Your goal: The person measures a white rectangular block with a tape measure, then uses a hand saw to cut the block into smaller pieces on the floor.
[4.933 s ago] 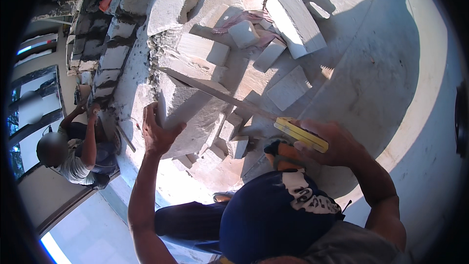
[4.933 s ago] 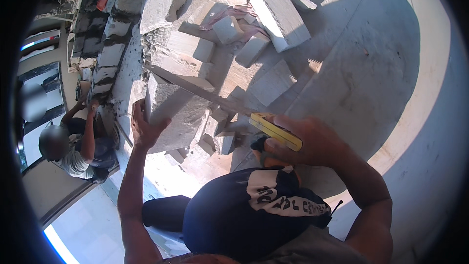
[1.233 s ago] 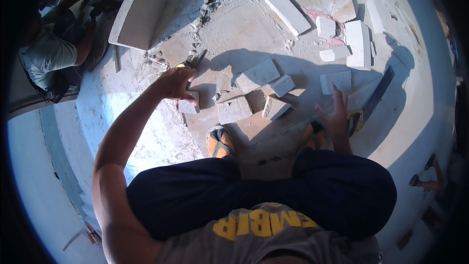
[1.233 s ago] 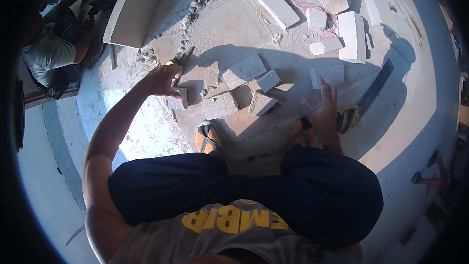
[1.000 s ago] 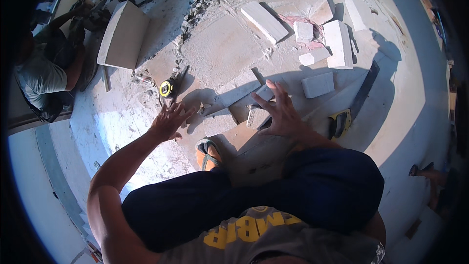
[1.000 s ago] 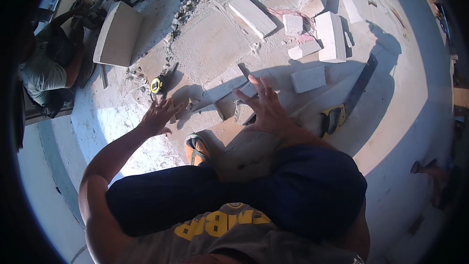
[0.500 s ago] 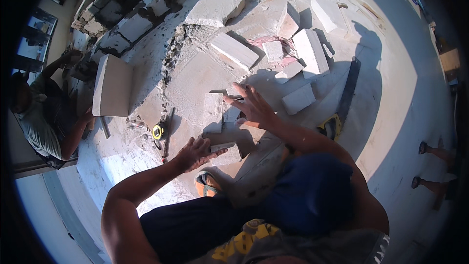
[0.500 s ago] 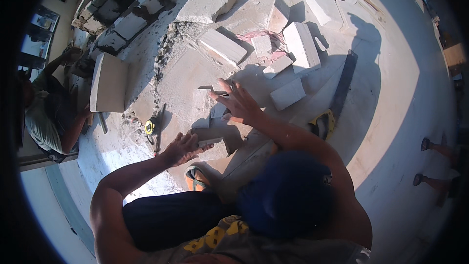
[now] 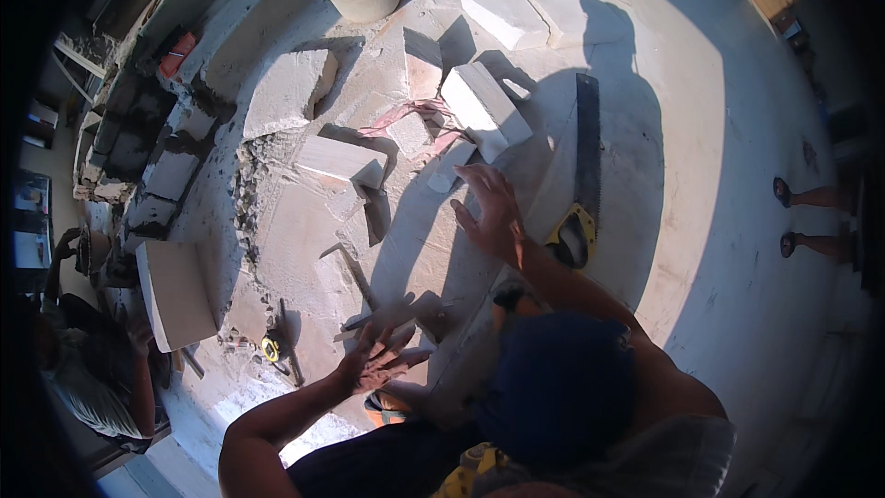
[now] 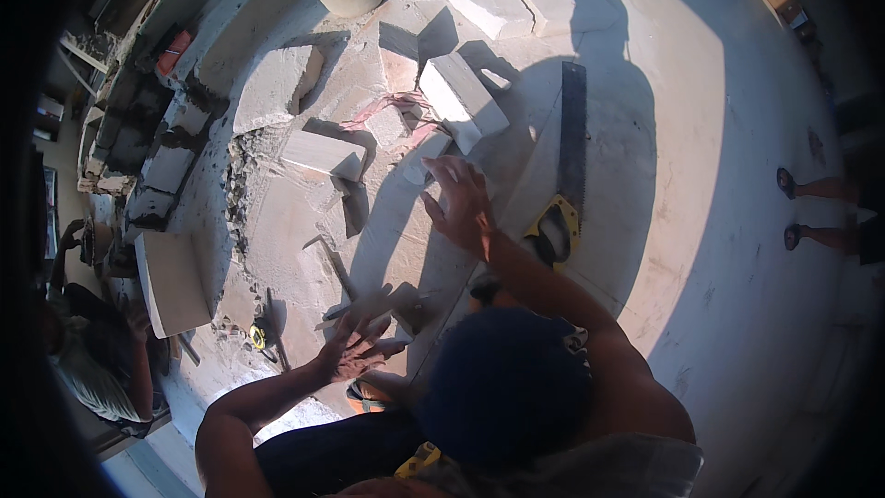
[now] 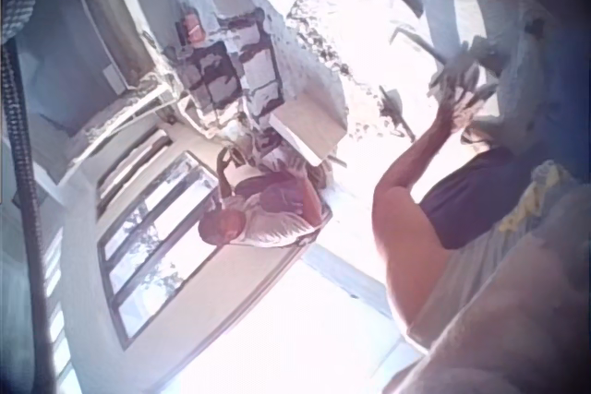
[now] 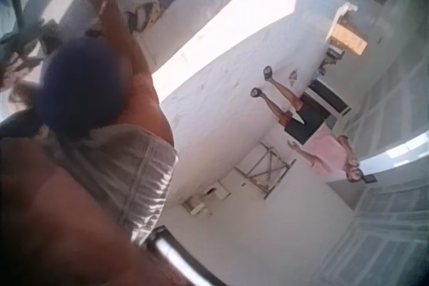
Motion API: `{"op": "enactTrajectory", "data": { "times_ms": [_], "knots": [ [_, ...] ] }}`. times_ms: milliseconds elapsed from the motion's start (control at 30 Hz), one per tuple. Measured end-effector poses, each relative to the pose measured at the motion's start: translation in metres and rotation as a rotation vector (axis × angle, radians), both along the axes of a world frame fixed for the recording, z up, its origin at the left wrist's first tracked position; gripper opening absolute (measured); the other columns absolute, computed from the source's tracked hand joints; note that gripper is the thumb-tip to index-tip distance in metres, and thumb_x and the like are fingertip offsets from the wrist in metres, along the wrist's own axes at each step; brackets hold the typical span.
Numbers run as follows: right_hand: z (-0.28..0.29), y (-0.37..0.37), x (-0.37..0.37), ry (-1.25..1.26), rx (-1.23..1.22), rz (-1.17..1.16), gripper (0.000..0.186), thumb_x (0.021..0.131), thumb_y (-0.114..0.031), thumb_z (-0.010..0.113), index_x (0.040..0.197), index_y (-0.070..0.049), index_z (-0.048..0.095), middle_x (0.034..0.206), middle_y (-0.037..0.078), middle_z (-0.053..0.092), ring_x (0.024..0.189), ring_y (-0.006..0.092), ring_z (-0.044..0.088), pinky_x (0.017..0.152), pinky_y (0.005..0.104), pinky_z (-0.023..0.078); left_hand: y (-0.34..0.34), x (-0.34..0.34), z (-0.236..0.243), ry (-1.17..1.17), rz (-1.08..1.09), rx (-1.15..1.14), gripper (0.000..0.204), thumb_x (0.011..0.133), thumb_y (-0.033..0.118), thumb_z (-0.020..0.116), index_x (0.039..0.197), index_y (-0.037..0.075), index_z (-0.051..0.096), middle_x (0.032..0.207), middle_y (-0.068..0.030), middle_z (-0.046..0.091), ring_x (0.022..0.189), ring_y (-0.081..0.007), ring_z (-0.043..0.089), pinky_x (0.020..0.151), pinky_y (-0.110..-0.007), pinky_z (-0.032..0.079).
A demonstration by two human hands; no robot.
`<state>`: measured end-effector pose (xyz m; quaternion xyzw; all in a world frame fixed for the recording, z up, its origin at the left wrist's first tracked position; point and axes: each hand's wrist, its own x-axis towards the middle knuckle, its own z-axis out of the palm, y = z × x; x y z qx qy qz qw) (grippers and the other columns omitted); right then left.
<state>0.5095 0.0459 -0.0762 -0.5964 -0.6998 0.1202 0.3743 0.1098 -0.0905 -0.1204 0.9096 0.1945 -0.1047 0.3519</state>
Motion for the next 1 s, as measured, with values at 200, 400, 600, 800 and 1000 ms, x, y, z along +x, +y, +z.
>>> {"op": "enactTrajectory", "data": {
  "times_ms": [200, 400, 600, 800, 1000],
  "knots": [
    [-0.02, 0.013, 0.109, -0.024, 0.099, -0.303, 0.068, 0.085, -0.021, 0.081, 0.146, -0.002, 0.055, 0.132, 0.023, 0.062, 0.125, 0.0436, 0.056, 0.108, 0.0515, 0.045, 0.041, 0.025, -0.013, 0.338, -0.389, 1.163, 0.058, 0.113, 0.045, 0.033, 0.169, 0.037, 0.023, 0.178, -0.0148, 0.016, 0.161, -0.0479, 0.018, 0.122, -0.07, 0.022],
    [-0.023, 0.001, 0.072, -0.099, -0.026, -0.237, 0.083, 0.085, -0.035, 0.084, 0.157, -0.012, 0.049, 0.152, 0.029, 0.043, 0.141, 0.0483, 0.042, 0.114, 0.0592, 0.036, 0.131, 0.055, -0.012, 0.004, 0.158, 0.653, 0.066, 0.104, 0.027, 0.058, 0.165, 0.041, 0.037, 0.177, -0.0143, 0.02, 0.157, -0.0479, 0.029, 0.113, -0.083, 0.026],
    [-0.072, 0.008, 0.042, -0.105, 0.034, -0.271, 0.077, 0.091, -0.043, 0.077, 0.157, -0.016, 0.05, 0.154, 0.031, 0.034, 0.141, 0.0436, 0.039, 0.113, 0.0592, 0.028, 0.196, 0.078, -0.013, 0.076, 0.114, 0.856, 0.068, 0.102, 0.032, 0.065, 0.165, 0.036, 0.039, 0.174, -0.0139, 0.027, 0.158, -0.0412, 0.029, 0.117, -0.077, 0.032],
    [-0.078, 0.052, 0.025, -0.001, 0.115, -0.391, 0.069, 0.092, -0.04, 0.076, 0.153, -0.017, 0.054, 0.148, 0.028, 0.037, 0.133, 0.0425, 0.04, 0.107, 0.0587, 0.029, 0.271, 0.104, -0.007, -0.025, 0.3, 0.732, 0.063, 0.105, 0.045, 0.058, 0.164, 0.026, 0.042, 0.172, -0.0219, 0.027, 0.161, -0.0463, 0.019, 0.125, -0.072, 0.008],
    [-0.059, 0.039, 0.048, 0.022, -0.042, -0.263, 0.06, 0.096, -0.041, 0.071, 0.149, -0.018, 0.057, 0.147, 0.02, 0.043, 0.131, 0.0342, 0.047, 0.108, 0.0551, 0.031, 0.299, 0.201, 0.019, -0.427, 0.347, 0.662, 0.059, 0.106, 0.042, 0.054, 0.157, 0.013, 0.052, 0.167, -0.0237, 0.036, 0.159, -0.0417, 0.028, 0.126, -0.067, 0.011]
  ]
}}
